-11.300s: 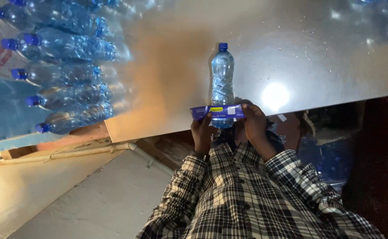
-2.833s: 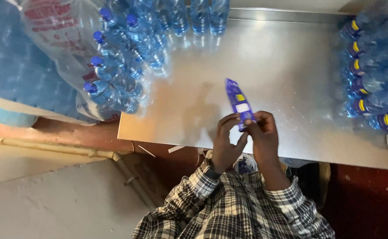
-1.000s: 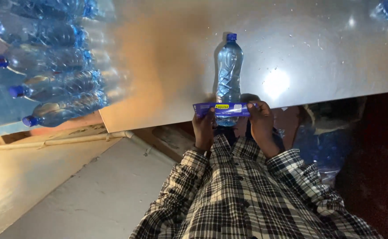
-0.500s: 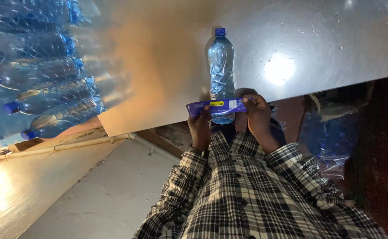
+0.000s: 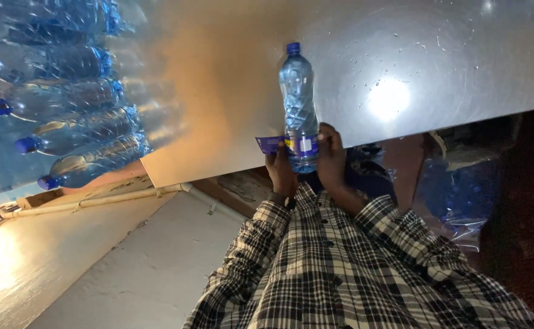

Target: The person repeatedly picks up plastic water bottles from a pile on a metal table, applies a purple and yellow label to the center of each bottle, and then places the labeled bottle into a separate group on the right side of the table.

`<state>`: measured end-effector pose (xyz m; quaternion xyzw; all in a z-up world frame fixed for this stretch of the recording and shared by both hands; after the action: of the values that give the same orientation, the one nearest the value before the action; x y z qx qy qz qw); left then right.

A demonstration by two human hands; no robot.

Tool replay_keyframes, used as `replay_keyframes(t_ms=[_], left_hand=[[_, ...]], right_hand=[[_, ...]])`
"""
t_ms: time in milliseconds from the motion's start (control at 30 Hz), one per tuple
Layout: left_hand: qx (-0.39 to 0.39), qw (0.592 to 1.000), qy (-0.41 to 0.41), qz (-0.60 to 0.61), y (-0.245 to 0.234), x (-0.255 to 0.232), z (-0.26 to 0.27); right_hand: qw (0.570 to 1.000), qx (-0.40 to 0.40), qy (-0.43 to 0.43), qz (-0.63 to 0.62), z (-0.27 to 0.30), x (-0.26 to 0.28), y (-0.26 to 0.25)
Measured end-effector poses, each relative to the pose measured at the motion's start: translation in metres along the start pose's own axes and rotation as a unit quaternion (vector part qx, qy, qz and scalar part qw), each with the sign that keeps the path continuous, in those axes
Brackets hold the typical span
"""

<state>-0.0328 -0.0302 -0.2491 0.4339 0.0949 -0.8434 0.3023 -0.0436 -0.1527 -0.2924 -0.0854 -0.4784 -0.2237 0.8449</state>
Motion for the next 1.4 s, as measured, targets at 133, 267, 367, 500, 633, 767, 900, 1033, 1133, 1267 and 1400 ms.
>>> replay_keyframes(t_ms=[133,267,367,500,633,767,900,1033,1133,1267,1400], left_hand=[[0.091,0.940,0.168,-0.283,-0.043,0.015,-0.027],[0.184,0.681,0.444,-0.553,-0.082,0.067,-0.063],[0.185,0.780,0.267,-0.535,-0.031,-0.026,0.002],[0.160,0.872,0.152,-0.438,-0.049,-0.001,-0.031],[0.001,0.998,0.042,-0.035,-0.055,0.007,-0.029],[0.057,0.997,0.052,-0.006,-0.045,-0.037,0.015],[0.042,0.993,0.038,0.107,-0.026,-0.086,0.053],[0.124,0.985,0.017,0.122,-0.016,-0.108,0.071],[0.136,0.984,0.111,0.012,-0.016,-0.134,0.077],[0.229,0.877,0.340,-0.250,0.002,-0.152,0.116],[0.288,0.850,0.282,-0.339,0.032,-0.163,0.110]], right_hand=[[0.988,0.071,0.133,-0.016,-0.005,-0.021,-0.002],[0.979,0.140,0.141,-0.047,0.016,0.004,0.013],[0.961,0.235,0.141,0.032,0.013,0.015,0.028],[0.958,0.146,0.190,0.159,-0.019,0.024,0.033],[0.969,0.140,0.156,0.132,-0.061,0.038,0.062],[0.945,0.132,0.285,-0.090,-0.002,0.108,0.074],[0.883,0.164,0.300,-0.322,-0.019,0.050,0.072],[0.774,0.418,0.187,-0.438,-0.006,0.097,0.071],[0.770,0.466,0.071,-0.429,0.005,0.131,0.059],[0.869,0.349,-0.104,-0.335,0.000,0.155,0.034],[0.905,0.264,-0.200,-0.267,0.014,0.161,0.027]])
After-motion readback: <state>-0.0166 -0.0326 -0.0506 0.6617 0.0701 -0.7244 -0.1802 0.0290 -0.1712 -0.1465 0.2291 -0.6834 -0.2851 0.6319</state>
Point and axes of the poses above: each hand's wrist, its own z-axis away from the middle knuckle, its own y-axis out of the palm, x = y × z, the point moved 4 cm from there along -z, towards the middle knuckle, and after that the axes turned 4 degrees about y, right-handed, at the moved point
